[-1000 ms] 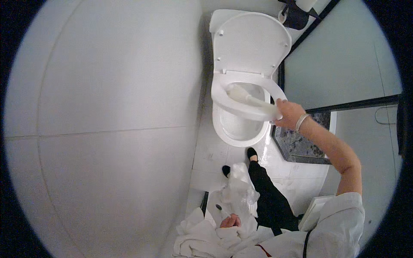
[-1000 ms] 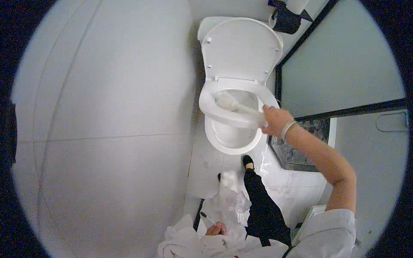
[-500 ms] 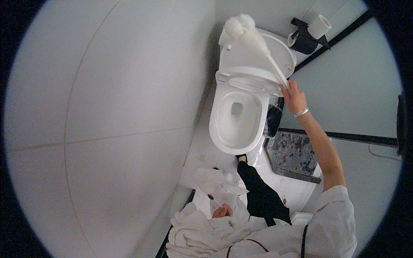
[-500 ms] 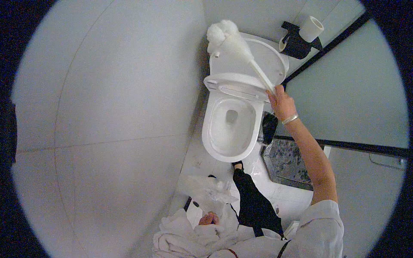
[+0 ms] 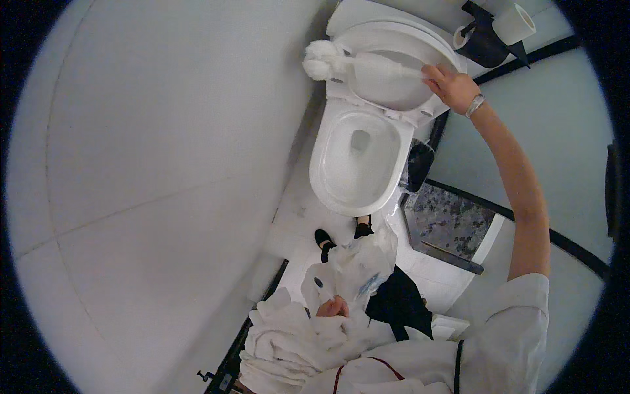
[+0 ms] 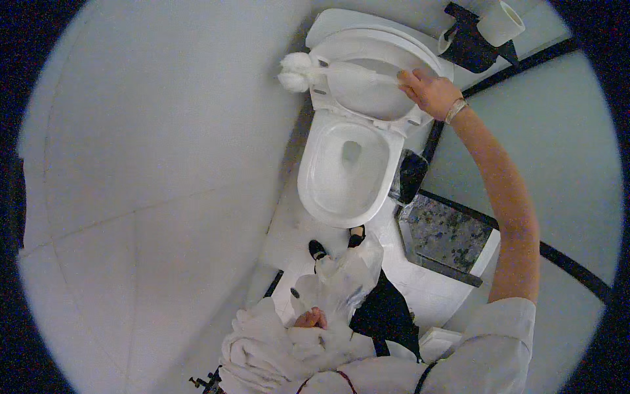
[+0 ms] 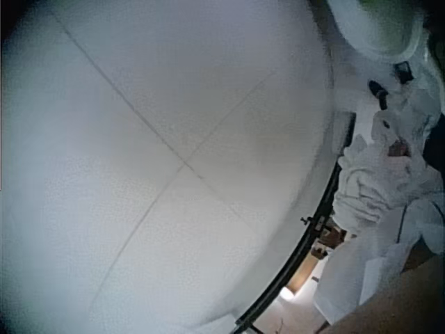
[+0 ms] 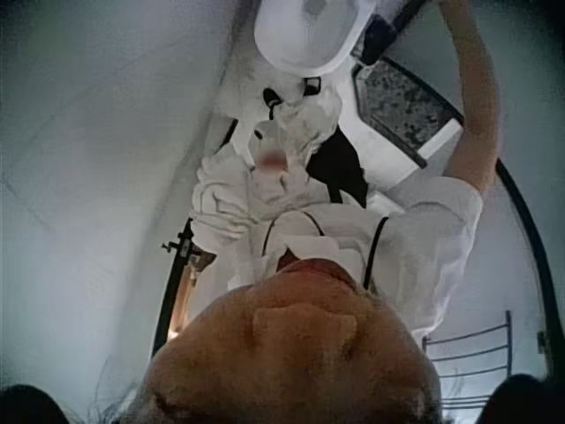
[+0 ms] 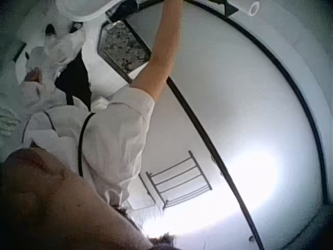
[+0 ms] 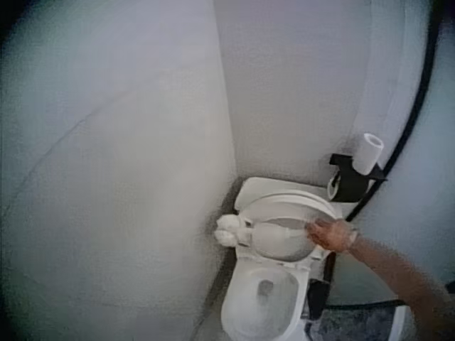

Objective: The person replaces a plastic liner in a small bin, then moves to the bathroom to replace the liner in a toilet-side bin. They gather towels and a toothbrush, place them in a bag, and then pour green liquid cleaner into the toilet bowl. The person scrubs the bowl and surrounding floor with a toilet brush, then carries the cleaning tray out of the bathroom.

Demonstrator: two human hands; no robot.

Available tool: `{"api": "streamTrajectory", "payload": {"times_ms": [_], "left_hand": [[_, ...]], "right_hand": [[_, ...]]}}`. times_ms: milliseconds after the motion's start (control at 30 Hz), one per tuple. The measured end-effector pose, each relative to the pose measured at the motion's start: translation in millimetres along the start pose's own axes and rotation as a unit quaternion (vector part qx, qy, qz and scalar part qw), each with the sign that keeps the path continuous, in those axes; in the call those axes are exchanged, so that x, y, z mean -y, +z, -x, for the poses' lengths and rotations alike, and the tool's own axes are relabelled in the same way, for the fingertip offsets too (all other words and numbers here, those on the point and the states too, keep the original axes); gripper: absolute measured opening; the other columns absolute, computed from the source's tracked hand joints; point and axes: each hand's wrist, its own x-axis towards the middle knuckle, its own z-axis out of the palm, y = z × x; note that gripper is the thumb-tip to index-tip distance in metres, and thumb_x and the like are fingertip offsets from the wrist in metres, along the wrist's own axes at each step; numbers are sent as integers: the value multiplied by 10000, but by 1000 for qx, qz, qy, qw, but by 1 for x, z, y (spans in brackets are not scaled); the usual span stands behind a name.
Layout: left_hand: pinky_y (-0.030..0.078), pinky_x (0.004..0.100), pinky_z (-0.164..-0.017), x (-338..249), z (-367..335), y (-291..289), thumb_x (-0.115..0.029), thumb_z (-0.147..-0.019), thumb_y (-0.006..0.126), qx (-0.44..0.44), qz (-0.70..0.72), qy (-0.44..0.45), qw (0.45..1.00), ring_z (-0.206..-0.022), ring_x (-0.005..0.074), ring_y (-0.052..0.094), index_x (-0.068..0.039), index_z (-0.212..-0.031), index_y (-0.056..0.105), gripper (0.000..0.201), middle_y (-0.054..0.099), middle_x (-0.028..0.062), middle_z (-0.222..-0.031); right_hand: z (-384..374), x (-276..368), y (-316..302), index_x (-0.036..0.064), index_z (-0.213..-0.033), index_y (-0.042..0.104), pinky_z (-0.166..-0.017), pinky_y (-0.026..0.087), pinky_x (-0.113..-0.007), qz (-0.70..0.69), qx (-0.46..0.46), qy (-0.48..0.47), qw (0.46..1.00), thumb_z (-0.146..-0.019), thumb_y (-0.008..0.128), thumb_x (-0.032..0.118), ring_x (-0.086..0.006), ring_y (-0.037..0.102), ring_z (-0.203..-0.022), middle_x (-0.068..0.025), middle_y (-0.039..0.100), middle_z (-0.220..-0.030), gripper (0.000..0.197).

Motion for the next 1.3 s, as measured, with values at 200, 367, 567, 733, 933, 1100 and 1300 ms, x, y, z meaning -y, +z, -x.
{"api": "streamTrajectory", "payload": {"times_ms": [200, 367, 567, 733, 933, 1100, 1300], "left_hand": [[355, 220, -527, 13, -17, 12, -377, -952, 442, -37, -101, 191, 976, -556, 86, 455, -84, -738, 538, 375, 533, 0, -644], [354, 219, -539, 7, -15, 14, -392, -938, 473, -89, 43, -72, 993, -575, 97, 460, -83, -738, 538, 374, 518, -5, -644], [357, 246, -529, 3, -17, 10, -363, -957, 429, -26, 152, 6, 988, -567, 112, 461, -82, -758, 503, 351, 533, 26, -658], [332, 245, -484, 25, 2, 3, -288, -955, 460, -125, 123, 7, 984, -533, 123, 452, -85, -756, 485, 285, 542, 38, -654], [367, 240, -525, 27, 5, -1, -356, -946, 468, -113, 123, -183, 969, -584, 116, 472, -73, -750, 520, 348, 525, 44, -706], [358, 228, -535, 5, 2, -3, -342, -946, 466, -153, 150, -12, 977, -567, 104, 454, -75, -809, 507, 303, 517, 33, -653], [347, 228, -539, 26, 2, -22, -281, -971, 428, -118, 171, -17, 978, -555, 91, 439, -52, -878, 499, 257, 534, 50, -659]], "right_hand": [[103, 34, -39, 365, -1377, 310, -455, 491, -418, -35, -48, 181, 982, -911, 493, 190, -302, 565, -512, -98, 550, -761, 531], [198, 50, -19, 312, -1382, 326, -512, 504, -406, -92, -21, 324, 941, -915, 492, 142, -305, 603, -582, -105, 627, -898, 524], [238, 118, 91, 220, -1389, 334, -611, 500, -388, -204, -51, 354, 912, -891, 502, 65, -349, 621, -729, -185, 628, -956, 547], [202, 148, 200, 256, -1406, 273, -564, 489, -445, -190, 210, 340, 897, -894, 497, 147, -350, 602, -665, -172, 609, -805, 570], [91, 181, 215, 348, -1390, 275, -617, 492, -466, -259, 91, 281, 920, -890, 476, 217, -349, 600, -679, -164, 584, -768, 554], [99, 166, 210, 386, -1370, 301, -627, 491, -459, -248, 142, 376, 882, -903, 460, 193, -345, 613, -712, -194, 611, -820, 530], [205, 175, 205, 288, -1323, 440, -577, 458, -402, -266, 118, 477, 830, -916, 487, 195, -318, 587, -610, -190, 606, -743, 421]]}}
